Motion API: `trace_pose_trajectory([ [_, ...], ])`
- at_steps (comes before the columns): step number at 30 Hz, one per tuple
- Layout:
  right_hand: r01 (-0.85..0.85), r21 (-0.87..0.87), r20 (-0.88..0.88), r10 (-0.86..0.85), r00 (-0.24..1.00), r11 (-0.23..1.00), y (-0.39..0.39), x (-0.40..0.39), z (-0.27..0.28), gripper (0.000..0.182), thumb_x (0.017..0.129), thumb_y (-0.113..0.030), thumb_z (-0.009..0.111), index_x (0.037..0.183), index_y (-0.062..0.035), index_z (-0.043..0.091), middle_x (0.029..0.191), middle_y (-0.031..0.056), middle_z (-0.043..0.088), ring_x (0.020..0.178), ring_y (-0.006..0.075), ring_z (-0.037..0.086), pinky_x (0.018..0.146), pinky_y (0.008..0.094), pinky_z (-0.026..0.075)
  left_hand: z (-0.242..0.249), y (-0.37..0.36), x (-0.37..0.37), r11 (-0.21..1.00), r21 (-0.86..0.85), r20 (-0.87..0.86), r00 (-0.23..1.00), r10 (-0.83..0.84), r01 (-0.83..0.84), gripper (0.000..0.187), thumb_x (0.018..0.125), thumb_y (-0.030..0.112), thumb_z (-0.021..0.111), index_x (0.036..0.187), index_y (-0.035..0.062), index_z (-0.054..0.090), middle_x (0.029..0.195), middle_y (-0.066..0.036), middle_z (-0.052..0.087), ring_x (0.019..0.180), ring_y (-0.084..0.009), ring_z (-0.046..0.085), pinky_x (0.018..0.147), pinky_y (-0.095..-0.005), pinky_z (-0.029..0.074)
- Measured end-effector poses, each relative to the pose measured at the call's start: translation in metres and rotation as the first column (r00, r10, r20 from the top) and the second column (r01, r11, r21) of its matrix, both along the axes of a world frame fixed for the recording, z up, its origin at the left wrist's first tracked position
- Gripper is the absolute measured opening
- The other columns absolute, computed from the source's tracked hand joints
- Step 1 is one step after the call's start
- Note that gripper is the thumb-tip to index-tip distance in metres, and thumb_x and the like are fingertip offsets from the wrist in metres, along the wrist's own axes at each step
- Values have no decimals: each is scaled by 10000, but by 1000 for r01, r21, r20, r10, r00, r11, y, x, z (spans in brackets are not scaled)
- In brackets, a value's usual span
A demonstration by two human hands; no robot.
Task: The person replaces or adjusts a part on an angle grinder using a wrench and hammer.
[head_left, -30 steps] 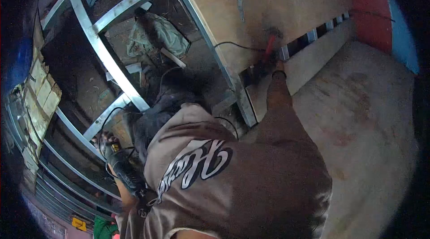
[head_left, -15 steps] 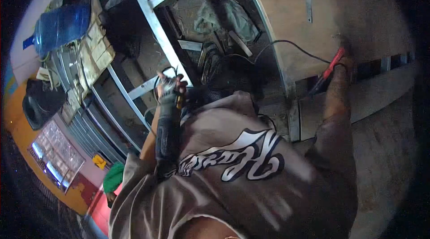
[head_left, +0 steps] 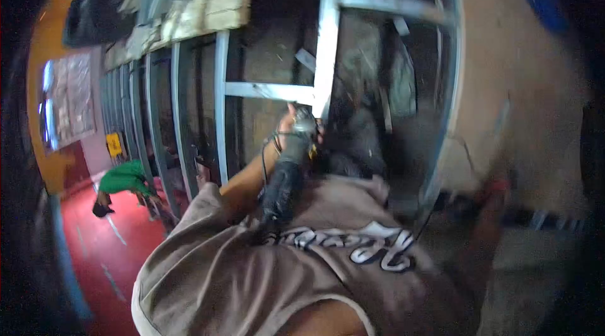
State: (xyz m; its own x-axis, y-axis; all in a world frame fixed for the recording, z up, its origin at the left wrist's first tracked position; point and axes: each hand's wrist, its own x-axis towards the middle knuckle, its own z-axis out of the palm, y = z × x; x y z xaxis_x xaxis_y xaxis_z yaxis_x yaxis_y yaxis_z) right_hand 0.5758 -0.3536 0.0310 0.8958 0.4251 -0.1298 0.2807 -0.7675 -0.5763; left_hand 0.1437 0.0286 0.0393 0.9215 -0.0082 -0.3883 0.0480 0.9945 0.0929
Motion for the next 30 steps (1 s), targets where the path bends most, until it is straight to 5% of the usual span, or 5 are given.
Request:
trace_pose_trajectory([
  [5, -179, 214, 308, 107, 945, 960, 173, 64, 41, 292, 926, -264, 503, 1096, -67, 634, 1155, 126, 584, 1061, 286, 549, 919, 422, 445, 36, -21, -24, 895, -120, -178, 896, 406, -430, 761, 813, 688, 397, 1153, 20, 531, 1052, -216, 608, 926, -378, 607, 790, -500, 495],
  [17, -417, 198, 677, 184, 713, 887, 312, 102, 113, 283, 923, -259, 514, 1085, -66, 641, 1198, 141, 563, 1091, 296, 527, 929, 411, 437, 104, 37, -116, 967, 252, -750, 638, 176, 29, 394, 809, 376, 683, 1040, 61, 625, 908, -73, 668, 787, -195, 636, 760, -365, 521],
  [24, 230, -207, 781, 19, 624, 951, -99, 33, 175, 278, 921, -256, 520, 1078, -65, 645, 1224, 151, 550, 1108, 302, 514, 934, 404, 433, 164, 107, -140, 444, 649, -758, 576, 307, 617, 414, 861, 261, 549, 1176, -6, 582, 1148, -136, 602, 1147, -237, 509, 1017, -354, 341],
  [27, 339, 648, 158, -556, 816, 682, -153, 54, 192, 265, 804, -14, 639, 1067, -41, 621, 1186, 139, 568, 1003, 284, 580, 873, 361, 471, 197, 108, -110, 583, 731, -676, 496, 545, 355, 324, 818, 274, 629, 986, -3, 636, 877, -46, 621, 791, -162, 568, 747, -301, 445],
  [30, 351, 599, 304, -609, 732, 720, -144, 49, 228, 363, 841, 128, 448, 1198, 66, 474, 1141, 231, 500, 919, 354, 625, 797, 410, 536, 193, 139, -133, 228, 786, -583, 565, 583, 575, 256, 830, 242, 651, 919, 3, 625, 851, -30, 601, 750, -153, 551, 715, -312, 438],
])
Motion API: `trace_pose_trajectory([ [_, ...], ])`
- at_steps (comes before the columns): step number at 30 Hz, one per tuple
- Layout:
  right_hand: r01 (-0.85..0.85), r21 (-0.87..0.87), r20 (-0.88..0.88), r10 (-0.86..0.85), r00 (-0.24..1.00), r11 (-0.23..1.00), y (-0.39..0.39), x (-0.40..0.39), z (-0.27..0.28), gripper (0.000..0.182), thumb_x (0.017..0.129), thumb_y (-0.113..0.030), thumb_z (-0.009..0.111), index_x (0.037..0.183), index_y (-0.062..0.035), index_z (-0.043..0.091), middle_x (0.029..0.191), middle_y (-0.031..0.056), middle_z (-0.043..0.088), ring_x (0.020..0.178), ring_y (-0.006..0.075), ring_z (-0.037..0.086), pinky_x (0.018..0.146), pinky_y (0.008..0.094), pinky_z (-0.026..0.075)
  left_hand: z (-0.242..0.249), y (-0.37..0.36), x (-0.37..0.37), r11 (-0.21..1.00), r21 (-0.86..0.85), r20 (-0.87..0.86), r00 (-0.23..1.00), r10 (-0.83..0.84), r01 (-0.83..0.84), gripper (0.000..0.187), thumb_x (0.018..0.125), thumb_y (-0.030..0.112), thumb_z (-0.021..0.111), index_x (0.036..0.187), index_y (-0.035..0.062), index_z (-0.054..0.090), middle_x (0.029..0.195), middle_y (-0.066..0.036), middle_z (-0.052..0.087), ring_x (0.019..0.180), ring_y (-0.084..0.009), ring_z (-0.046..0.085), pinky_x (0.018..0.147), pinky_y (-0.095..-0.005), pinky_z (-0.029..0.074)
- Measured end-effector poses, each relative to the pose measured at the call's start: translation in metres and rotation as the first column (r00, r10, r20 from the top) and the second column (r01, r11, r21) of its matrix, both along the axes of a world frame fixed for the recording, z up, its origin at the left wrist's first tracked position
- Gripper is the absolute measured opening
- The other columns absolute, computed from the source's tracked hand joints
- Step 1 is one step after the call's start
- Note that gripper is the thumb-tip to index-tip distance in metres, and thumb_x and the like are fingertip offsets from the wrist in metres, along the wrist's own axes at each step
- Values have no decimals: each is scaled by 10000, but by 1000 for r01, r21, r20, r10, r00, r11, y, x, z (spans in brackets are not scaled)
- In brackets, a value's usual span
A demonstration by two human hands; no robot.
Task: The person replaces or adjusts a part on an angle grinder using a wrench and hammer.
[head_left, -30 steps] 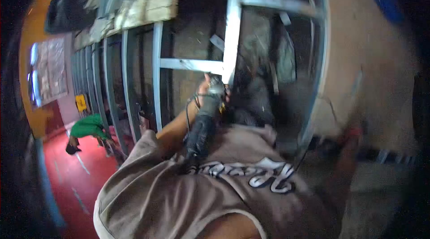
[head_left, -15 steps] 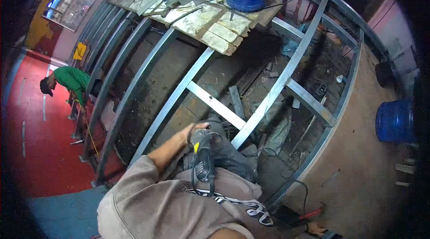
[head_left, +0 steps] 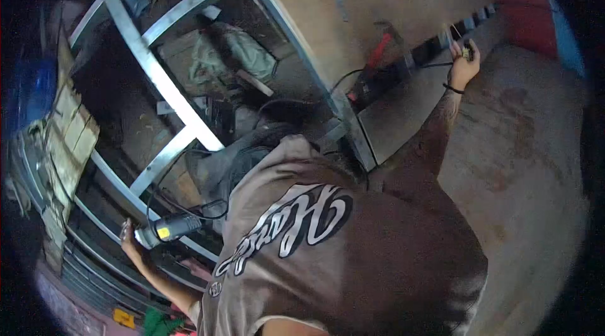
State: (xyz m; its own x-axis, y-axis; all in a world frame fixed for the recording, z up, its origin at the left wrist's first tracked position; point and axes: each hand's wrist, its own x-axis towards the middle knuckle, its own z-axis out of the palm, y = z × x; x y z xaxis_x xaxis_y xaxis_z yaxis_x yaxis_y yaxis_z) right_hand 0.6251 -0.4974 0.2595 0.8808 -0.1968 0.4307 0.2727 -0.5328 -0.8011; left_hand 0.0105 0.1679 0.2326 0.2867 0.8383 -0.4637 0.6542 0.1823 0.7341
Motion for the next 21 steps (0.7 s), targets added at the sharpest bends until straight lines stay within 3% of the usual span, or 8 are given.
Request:
trace_pose_trajectory([
  [1, 14, 0, 14, -14, 1000, 1000, 0, 4, 24, 363, 841, 128, 448, 1198, 66, 474, 1141, 231, 500, 919, 354, 625, 797, 410, 536, 4, 12, -1, 988, 51, -36, 989, -146, 147, 236, 828, 221, 667, 903, 3, 618, 856, -33, 596, 748, -154, 547, 707, -312, 437],
  [2, -21, 110, 30, 17, 999, 994, 1, 5, 42, 344, 849, 112, 457, 1190, 69, 480, 1131, 237, 515, 916, 355, 626, 796, 407, 537, 4, 21, 8, 996, -27, 29, 995, 92, -91, 277, 788, 202, 728, 930, 10, 588, 862, -45, 580, 735, -146, 527, 677, -292, 430],
  [4, -82, 142, 95, 69, 993, 987, -3, 13, 84, 293, 867, 65, 492, 1159, 57, 520, 1117, 199, 557, 933, 303, 615, 803, 379, 537, 13, 39, 22, 996, 43, -19, 997, 78, -77, 323, 772, 204, 748, 956, 7, 570, 865, -55, 575, 738, -144, 522, 682, -284, 433],
  [6, -26, -209, 207, 70, 976, 978, 2, 31, 125, 260, 876, 16, 529, 1132, 53, 555, 1080, 154, 602, 921, 265, 621, 804, 348, 528, 22, 64, 39, 991, 134, -210, 978, -2, 31, 426, 757, 252, 769, 1010, 3, 534, 902, -76, 565, 755, -150, 524, 725, -278, 446],
  [9, 252, -733, 455, 180, 872, 632, 23, 34, 219, 222, 822, -62, 612, 1017, 38, 649, 1028, 124, 657, 888, 222, 639, 765, 308, 514, 29, 103, 32, 895, 384, -249, 959, -137, 228, 473, 764, 272, 761, 1059, -20, 534, 994, -100, 561, 850, -175, 533, 761, -288, 460],
  [11, 85, -538, 459, 206, 864, 839, 42, 11, 263, 231, 796, -85, 636, 970, 65, 656, 954, 145, 675, 820, 217, 647, 752, 303, 517, 42, 133, 16, 780, 551, -259, 949, -178, 297, 506, 768, 281, 757, 1094, -35, 532, 1029, -108, 570, 900, -181, 529, 795, -281, 448],
  [17, 60, -361, 484, 132, 865, 931, 11, 1, 281, 223, 838, -43, 610, 1026, 77, 617, 919, 208, 662, 832, 256, 649, 773, 337, 533, 112, 98, 47, 545, 804, -381, 910, 164, 239, 565, 785, 415, 702, 1128, -4, 543, 1075, -156, 596, 981, -275, 570, 887, -390, 435],
  [21, -186, -306, 212, 257, 943, 934, 87, -37, 172, 359, 848, -118, 631, 1146, 65, 552, 1081, 145, 617, 967, 208, 602, 833, 354, 498, 130, 70, 56, 390, 879, -448, 760, 471, 276, 603, 749, 454, 716, 1176, 72, 528, 1074, -167, 624, 963, -337, 610, 803, -437, 487],
])
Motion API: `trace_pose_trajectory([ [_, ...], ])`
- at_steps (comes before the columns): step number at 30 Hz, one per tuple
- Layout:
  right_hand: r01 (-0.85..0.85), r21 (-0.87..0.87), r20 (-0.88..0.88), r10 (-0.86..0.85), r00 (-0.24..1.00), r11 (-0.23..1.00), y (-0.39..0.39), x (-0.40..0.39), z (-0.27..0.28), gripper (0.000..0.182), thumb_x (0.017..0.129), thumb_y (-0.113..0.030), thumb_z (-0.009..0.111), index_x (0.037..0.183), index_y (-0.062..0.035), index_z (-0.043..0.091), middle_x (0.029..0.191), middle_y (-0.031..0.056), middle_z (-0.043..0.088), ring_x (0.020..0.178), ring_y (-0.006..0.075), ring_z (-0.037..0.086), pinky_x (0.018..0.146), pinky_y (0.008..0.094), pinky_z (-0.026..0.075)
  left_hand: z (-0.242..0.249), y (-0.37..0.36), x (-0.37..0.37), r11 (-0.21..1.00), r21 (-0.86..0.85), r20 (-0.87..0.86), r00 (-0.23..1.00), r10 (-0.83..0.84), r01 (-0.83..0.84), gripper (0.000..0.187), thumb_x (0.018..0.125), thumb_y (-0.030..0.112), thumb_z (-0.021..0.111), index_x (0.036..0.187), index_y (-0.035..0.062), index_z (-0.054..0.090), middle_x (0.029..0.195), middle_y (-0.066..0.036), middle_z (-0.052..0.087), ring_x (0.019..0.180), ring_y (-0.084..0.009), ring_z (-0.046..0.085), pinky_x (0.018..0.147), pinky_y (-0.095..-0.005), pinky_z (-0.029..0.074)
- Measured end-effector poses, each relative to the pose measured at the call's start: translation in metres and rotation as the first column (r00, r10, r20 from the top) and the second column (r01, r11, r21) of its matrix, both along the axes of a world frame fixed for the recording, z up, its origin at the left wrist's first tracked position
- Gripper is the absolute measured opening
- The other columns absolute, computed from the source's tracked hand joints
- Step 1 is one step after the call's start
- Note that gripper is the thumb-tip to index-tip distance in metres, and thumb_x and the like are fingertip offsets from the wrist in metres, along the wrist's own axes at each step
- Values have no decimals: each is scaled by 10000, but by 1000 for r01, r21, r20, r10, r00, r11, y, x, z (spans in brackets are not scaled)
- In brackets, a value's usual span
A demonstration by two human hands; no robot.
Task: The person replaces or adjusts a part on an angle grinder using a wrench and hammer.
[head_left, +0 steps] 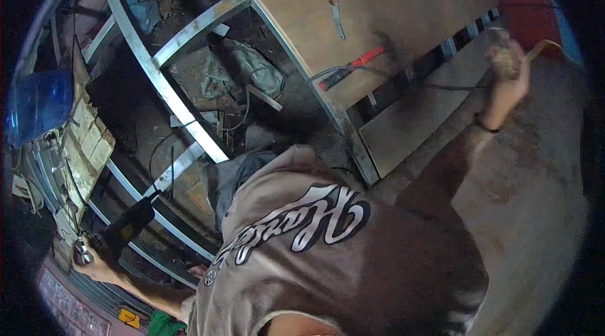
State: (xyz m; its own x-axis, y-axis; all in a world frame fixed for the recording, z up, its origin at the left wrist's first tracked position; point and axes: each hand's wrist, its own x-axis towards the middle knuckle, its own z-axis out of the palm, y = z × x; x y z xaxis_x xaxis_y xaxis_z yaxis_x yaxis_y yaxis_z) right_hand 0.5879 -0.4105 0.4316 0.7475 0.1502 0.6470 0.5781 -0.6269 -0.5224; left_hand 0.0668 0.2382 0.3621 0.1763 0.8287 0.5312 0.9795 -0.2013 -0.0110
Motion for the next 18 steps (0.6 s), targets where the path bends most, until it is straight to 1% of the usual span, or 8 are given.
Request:
trace_pose_trajectory([
  [3, 50, 407, -474, 164, 865, 912, -5, -8, -92, 368, 813, -132, 667, 1132, 22, 566, 1079, 166, 607, 921, 220, 604, 787, 338, 511, 21, -26, 11, 994, 46, 77, 991, -107, 103, 612, 732, 437, 736, 1203, 123, 504, 1038, -167, 644, 890, -338, 644, 714, -427, 529],
  [7, -121, 834, -339, 673, 657, 538, 94, -33, -139, 243, 825, -63, 569, 1058, 3, 553, 1011, 144, 601, 923, 237, 581, 804, 366, 494, 36, -63, 49, 937, 294, -77, 981, -176, 191, 614, 696, 282, 801, 1163, 54, 473, 902, -157, 675, 721, -259, 676, 663, -333, 575],
  [8, -221, 878, -235, 783, 576, 426, 115, -34, -146, 287, 761, -31, 627, 1032, -4, 538, 981, 143, 588, 942, 248, 567, 835, 386, 476, 32, -59, 46, 800, 311, 71, 827, -557, 513, 618, 688, 234, 814, 1145, 8, 465, 907, -133, 672, 723, -209, 672, 673, -284, 574],
  [10, -173, 930, -219, 867, 447, 325, 166, -44, -144, 307, 718, -12, 634, 1002, -14, 520, 943, 138, 570, 934, 253, 558, 858, 397, 461, 30, -68, 48, 827, 379, -135, 909, -394, 415, 632, 668, 232, 828, 1134, -17, 483, 1007, -108, 631, 786, -177, 656, 668, -256, 569],
  [12, -121, 964, -205, 953, 224, 236, 220, -54, -144, 252, 689, 9, 581, 922, -30, 496, 881, 101, 521, 899, 233, 544, 858, 387, 450, 26, -69, 49, 814, 369, 177, 825, -536, 450, 634, 663, 260, 827, 1132, 4, 486, 1002, -82, 619, 797, -179, 646, 696, -260, 568],
  [15, -489, 747, -503, 864, 29, 451, 302, -74, -155, 245, 706, -29, 621, 936, -10, 540, 997, 71, 503, 881, 154, 504, 814, 324, 425, 37, -66, 39, 835, 328, -64, 892, -448, 442, 710, 643, 265, 828, 1172, -3, 438, 1145, -147, 535, 937, -232, 607, 829, -325, 510],
  [16, -564, 724, -506, 861, -46, 396, 332, -89, -159, 386, 695, -117, 706, 1028, 10, 557, 1027, 64, 510, 895, 151, 496, 826, 312, 412, 21, -65, 46, 823, 329, 445, 692, -568, 463, 739, 631, 317, 822, 1172, -21, 449, 1139, -142, 518, 902, -235, 612, 822, -339, 506],
  [18, -767, 554, -536, 843, -30, 325, 395, -138, -144, 585, 637, -216, 780, 1131, -3, 549, 1066, 74, 518, 970, 182, 506, 876, 312, 400, 25, -78, 76, 827, 322, 639, 538, -549, 461, 783, 670, 387, 781, 1209, -40, 406, 1131, -134, 502, 838, -220, 611, 767, -328, 497],
])
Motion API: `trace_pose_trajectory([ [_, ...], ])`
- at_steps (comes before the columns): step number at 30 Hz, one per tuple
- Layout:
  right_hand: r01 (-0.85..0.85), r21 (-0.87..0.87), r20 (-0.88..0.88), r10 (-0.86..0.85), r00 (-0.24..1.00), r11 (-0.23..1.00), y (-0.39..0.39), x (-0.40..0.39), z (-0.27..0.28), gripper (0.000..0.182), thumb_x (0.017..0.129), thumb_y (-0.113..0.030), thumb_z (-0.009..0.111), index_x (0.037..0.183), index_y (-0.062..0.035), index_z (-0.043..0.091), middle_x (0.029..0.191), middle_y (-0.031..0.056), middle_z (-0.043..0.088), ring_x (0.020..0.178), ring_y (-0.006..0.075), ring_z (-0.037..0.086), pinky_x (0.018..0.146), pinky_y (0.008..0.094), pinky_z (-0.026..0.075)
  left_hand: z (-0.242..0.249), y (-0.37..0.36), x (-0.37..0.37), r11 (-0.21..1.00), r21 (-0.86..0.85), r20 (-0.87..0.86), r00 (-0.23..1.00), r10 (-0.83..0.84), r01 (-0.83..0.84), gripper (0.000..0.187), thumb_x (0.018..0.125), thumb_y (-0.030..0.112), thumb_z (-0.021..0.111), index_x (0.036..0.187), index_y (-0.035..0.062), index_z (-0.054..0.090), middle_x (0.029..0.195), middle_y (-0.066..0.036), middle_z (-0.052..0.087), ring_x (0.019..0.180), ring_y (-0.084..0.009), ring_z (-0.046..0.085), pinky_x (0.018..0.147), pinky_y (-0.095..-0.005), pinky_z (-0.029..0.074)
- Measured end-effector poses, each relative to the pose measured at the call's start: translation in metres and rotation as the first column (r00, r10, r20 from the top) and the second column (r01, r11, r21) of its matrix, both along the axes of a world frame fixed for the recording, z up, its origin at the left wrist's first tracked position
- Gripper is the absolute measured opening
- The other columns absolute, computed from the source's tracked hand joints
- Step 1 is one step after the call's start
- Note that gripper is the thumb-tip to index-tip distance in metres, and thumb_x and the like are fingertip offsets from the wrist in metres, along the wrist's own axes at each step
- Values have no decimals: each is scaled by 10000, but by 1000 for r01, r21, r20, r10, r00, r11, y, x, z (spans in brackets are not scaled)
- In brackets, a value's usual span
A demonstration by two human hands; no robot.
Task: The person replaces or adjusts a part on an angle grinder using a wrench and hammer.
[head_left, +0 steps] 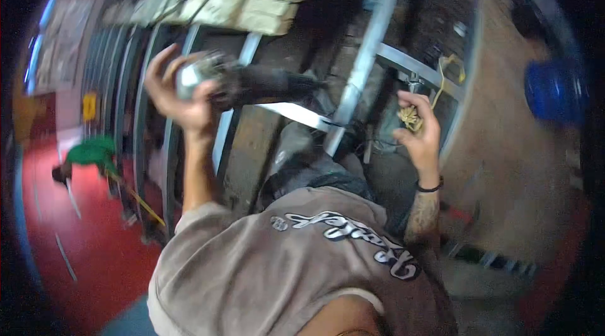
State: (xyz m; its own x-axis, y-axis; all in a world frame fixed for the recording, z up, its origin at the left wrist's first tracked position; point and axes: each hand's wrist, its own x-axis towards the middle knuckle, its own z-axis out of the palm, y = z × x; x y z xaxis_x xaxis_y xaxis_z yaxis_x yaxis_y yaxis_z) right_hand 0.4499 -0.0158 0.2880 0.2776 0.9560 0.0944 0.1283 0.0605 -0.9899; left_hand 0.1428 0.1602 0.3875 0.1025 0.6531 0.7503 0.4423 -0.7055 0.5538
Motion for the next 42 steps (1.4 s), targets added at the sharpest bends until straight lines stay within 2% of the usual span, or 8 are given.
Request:
trace_pose_trajectory([
  [4, -287, 60, 517, 216, 828, 956, 82, -80, 10, 879, 489, -416, 830, 1218, -47, 507, 1188, 148, 513, 1122, 342, 454, 967, 418, 366, -24, -5, 26, 946, -243, 374, 921, -111, 213, 722, 682, 358, 783, 1177, -18, 415, 1052, -122, 542, 806, -176, 598, 719, -285, 485],
  [10, -376, -110, 417, 386, 823, 920, 152, -144, -68, 694, 560, -408, 833, 1012, 33, 546, 960, 199, 553, 945, 352, 536, 832, 419, 437, -74, 52, -5, 790, -610, 186, 980, 72, 58, 738, 667, 419, 732, 1199, -2, 442, 1128, -114, 509, 901, -181, 588, 795, -293, 484],
  [16, -443, -175, 215, 473, 854, 879, 240, -198, -73, 572, 563, -359, 825, 912, 6, 556, 891, 195, 581, 851, 365, 576, 745, 425, 463, -171, 82, -64, 454, -255, 966, 200, 166, 854, 966, 545, 259, 746, 1357, 6, 289, 1389, -168, 366, 1260, -261, 408, 1053, -403, 341],
  [19, -515, -105, 381, 513, 770, 851, 307, -228, -74, 640, 580, -382, 815, 1000, 15, 543, 935, 207, 573, 905, 381, 564, 783, 444, 458, -173, 113, -56, 535, -572, 778, 617, 114, 622, 810, 615, 305, 788, 1270, -7, 428, 1254, -146, 524, 1211, -256, 471, 1046, -369, 345],
  [26, -297, -41, 435, 284, 854, 954, 439, -250, -63, 502, 715, -97, 741, 1161, -38, 517, 1091, 163, 460, 945, 271, 574, 756, 335, 495, -244, 201, -161, 599, -453, 859, 142, 493, 660, 505, 760, 306, 639, 1101, -46, 517, 998, -161, 614, 920, -314, 621, 841, -482, 515],
  [32, 33, 91, 809, -93, 581, 995, 634, -173, -155, 469, 737, -98, 697, 1157, -61, 493, 1062, 225, 496, 960, 345, 561, 843, 373, 465, -312, 179, -195, 415, -603, 703, 207, 681, 681, 457, 769, 328, 607, 1057, -15, 514, 905, -142, 613, 769, -285, 633, 703, -451, 545],
  [35, -131, -561, 468, 444, 764, 817, 668, -176, -167, 495, 720, -166, 730, 1145, -63, 499, 1016, 250, 559, 935, 334, 581, 819, 391, 458, -354, 169, -189, 270, -553, 635, 190, 749, 788, 416, 768, 276, 624, 1048, -18, 529, 856, -155, 628, 726, -269, 641, 676, -417, 552],
  [42, -85, -82, 553, 116, 825, 993, 612, -234, -269, 531, 727, -218, 750, 1080, 34, 443, 977, 224, 614, 898, 405, 592, 776, 431, 454, -375, 172, -161, 199, -794, 490, 411, 769, 574, 351, 744, 217, 694, 979, -20, 589, 860, -118, 650, 685, -221, 648, 641, -330, 539],
])
